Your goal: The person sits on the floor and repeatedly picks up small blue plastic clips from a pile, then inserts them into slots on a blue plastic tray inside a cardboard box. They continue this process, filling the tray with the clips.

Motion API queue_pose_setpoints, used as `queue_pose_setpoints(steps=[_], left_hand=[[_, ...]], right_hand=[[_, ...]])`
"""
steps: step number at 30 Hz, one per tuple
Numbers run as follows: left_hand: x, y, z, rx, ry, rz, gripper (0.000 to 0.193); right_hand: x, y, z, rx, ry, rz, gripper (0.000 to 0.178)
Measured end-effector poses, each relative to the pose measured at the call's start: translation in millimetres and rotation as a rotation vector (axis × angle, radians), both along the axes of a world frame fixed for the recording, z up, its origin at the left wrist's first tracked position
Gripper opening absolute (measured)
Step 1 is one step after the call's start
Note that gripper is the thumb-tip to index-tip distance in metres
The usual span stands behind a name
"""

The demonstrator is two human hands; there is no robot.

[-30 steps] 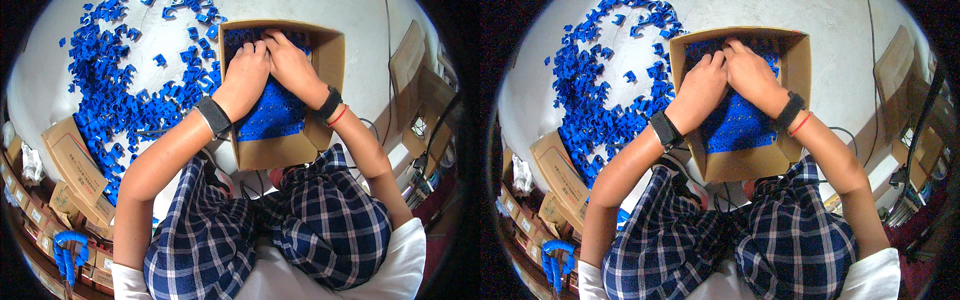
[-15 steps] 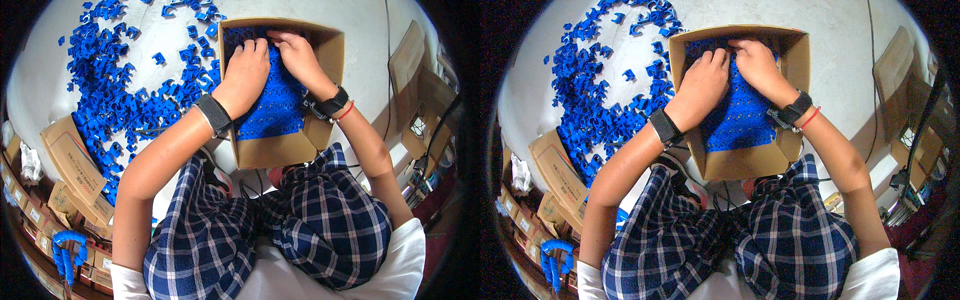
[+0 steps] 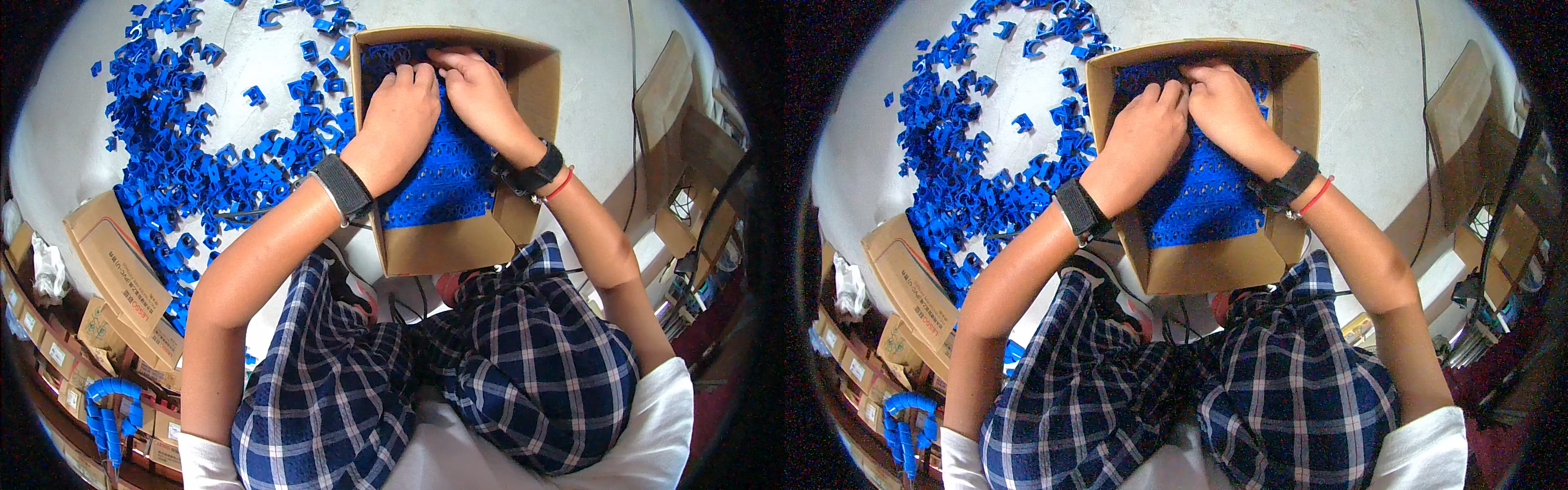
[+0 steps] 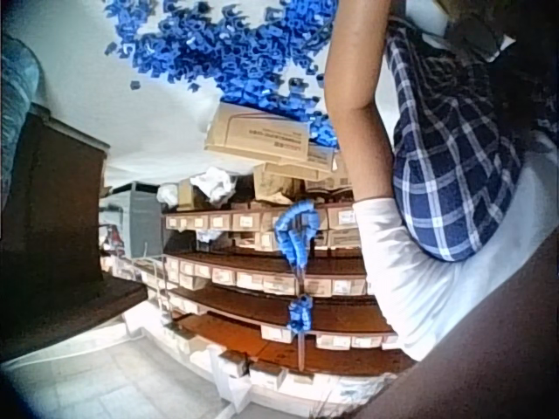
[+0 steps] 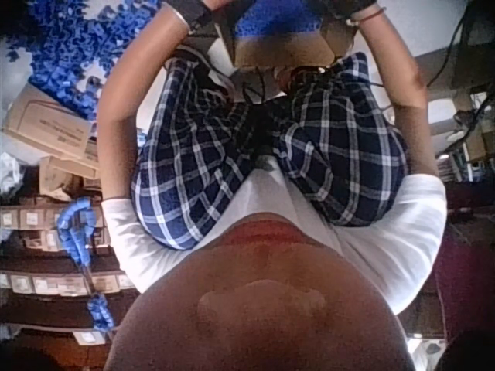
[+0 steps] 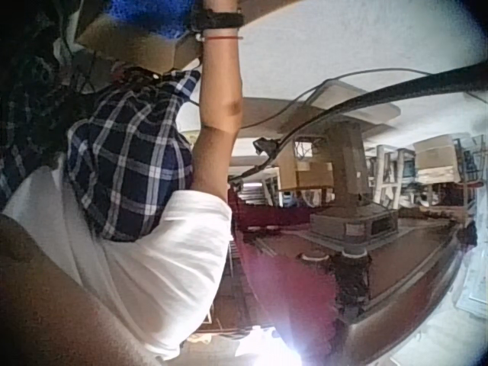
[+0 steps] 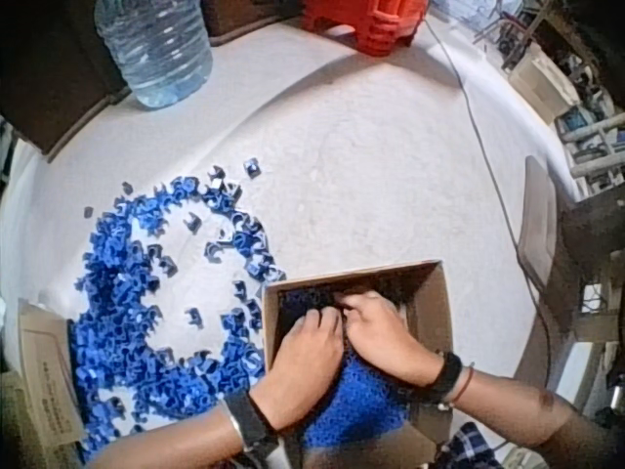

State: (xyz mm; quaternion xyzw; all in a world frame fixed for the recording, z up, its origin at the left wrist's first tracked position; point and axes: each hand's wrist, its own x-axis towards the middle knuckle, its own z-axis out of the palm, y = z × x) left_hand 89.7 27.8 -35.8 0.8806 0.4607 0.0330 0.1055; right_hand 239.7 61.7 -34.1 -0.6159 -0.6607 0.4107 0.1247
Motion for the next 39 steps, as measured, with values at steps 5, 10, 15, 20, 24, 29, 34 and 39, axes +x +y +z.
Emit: queue_pose_setpoints(steps=[5, 10, 15, 20, 24, 29, 34, 39], left_hand=[[2, -1, 0, 0.018, -0.014, 0.038, 0.021], [1, -2, 0, 0.024, -0.010, 0.040, 0.023], [0, -2, -1, 0.018, -0.027, 0.075, 0.029], [0, 0, 1, -0.045, -0.049, 0.080, 0.038], [-2, 3, 5, -0.092, -0.059, 0.117, 0.047], [-3, 2, 6, -0.040, -0.064, 0.128, 0.053], [-1, 1, -2, -0.089, -0.115, 0.143, 0.057], [-1, 0, -6, -0.098, -0.145, 0.138, 0.059]], right_hand=[[-1, 4, -4, 0.121, -0.109, 0.150, 0.036], [-1, 2, -8, 0.162, -0.100, 0.167, 0.037], [0, -1, -7, 0.147, -0.138, 0.141, 0.037], [1, 4, -8, 0.131, -0.030, 0.073, 0.036], [3, 6, -8, -0.004, 0.133, -0.083, 0.038], [8, 5, -5, -0.036, 0.053, -0.054, 0.040], [9, 1, -8, 0.013, 0.049, -0.039, 0.040], [10, 2, -12, 0.069, 0.095, -0.043, 0.040]])
